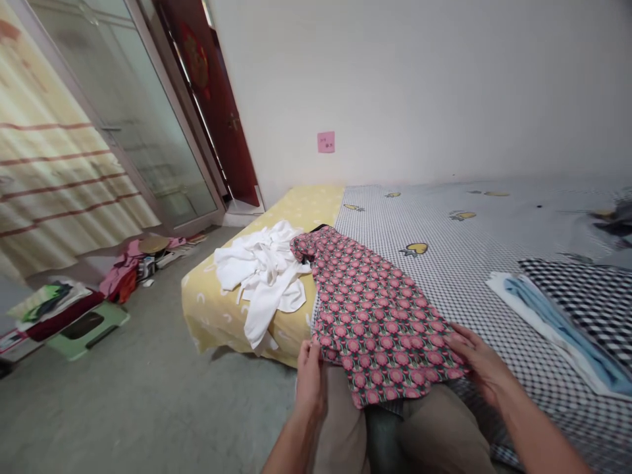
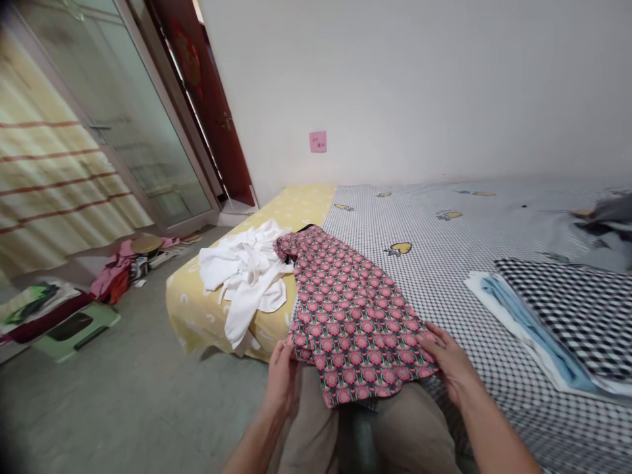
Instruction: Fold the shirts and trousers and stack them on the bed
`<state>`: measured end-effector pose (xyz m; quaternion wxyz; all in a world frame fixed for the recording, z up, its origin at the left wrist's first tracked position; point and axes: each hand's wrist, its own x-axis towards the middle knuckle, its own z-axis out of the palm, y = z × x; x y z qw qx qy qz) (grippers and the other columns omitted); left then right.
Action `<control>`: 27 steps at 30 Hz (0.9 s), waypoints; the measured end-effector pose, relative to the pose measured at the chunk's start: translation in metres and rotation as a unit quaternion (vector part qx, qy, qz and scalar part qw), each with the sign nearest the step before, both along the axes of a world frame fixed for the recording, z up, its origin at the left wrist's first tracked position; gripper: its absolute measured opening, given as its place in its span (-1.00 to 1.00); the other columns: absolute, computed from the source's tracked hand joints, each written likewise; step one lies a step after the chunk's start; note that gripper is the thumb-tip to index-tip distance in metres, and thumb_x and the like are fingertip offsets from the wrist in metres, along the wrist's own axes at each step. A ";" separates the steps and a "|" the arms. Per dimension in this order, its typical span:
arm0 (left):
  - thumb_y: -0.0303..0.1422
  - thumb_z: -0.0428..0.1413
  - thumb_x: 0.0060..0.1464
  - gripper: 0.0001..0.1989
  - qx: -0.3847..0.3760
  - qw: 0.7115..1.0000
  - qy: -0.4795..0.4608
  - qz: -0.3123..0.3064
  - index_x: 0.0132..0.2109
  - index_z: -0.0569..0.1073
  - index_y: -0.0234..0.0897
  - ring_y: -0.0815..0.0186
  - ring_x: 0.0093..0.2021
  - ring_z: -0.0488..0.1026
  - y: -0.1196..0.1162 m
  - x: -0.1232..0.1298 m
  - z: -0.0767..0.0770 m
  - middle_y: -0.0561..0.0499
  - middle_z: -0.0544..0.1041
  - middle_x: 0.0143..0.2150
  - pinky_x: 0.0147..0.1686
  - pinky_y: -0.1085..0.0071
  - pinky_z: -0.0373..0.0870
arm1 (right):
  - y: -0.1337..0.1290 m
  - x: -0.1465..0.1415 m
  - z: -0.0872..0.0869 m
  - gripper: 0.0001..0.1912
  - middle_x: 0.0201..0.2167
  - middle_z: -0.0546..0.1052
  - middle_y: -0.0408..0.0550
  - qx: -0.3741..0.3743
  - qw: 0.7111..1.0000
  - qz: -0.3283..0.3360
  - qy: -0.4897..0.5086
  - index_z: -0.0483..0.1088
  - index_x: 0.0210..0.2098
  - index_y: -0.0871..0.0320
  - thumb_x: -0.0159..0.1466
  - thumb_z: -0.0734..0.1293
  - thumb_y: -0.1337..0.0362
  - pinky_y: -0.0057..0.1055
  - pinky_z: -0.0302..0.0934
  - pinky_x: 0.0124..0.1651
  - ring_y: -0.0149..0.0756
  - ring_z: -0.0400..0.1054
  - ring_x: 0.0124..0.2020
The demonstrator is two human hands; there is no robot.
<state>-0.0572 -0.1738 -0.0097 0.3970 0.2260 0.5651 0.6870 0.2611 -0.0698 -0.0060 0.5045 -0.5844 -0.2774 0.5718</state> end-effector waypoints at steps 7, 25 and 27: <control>-0.03 0.39 -0.23 -0.52 0.033 0.984 -0.166 0.057 -0.45 0.32 -0.21 0.40 -0.39 0.37 -0.018 -0.010 0.004 0.17 0.40 -0.45 -0.34 0.48 0.34 | -0.008 -0.008 0.028 -0.57 -0.34 0.63 -0.06 -0.060 0.998 -0.028 -0.008 0.49 -0.17 0.02 -0.05 0.53 0.39 -0.43 0.40 -0.43 -0.23 0.52 -0.45; 0.37 0.04 -0.02 -0.26 -0.047 0.986 -0.158 0.034 -0.09 0.53 -0.20 0.08 0.03 0.57 -0.015 -0.032 -0.027 -0.15 0.66 -0.04 0.01 0.22 0.46 | -0.006 -0.006 0.023 -0.68 -0.48 0.60 -0.11 -0.083 0.995 -0.046 -0.036 0.55 -0.24 0.02 0.02 0.48 0.45 -0.54 0.25 -0.64 -0.33 0.41 -0.64; 0.35 0.09 -0.04 -0.29 -0.064 0.989 -0.122 0.047 -0.14 0.54 -0.21 0.09 -0.01 0.57 -0.012 -0.032 -0.025 -0.14 0.67 -0.10 -0.02 0.24 0.46 | -0.006 -0.005 0.023 -0.67 -0.48 0.60 -0.11 -0.076 0.996 -0.043 -0.034 0.55 -0.23 0.02 0.01 0.48 0.45 -0.52 0.28 -0.62 -0.31 0.42 -0.63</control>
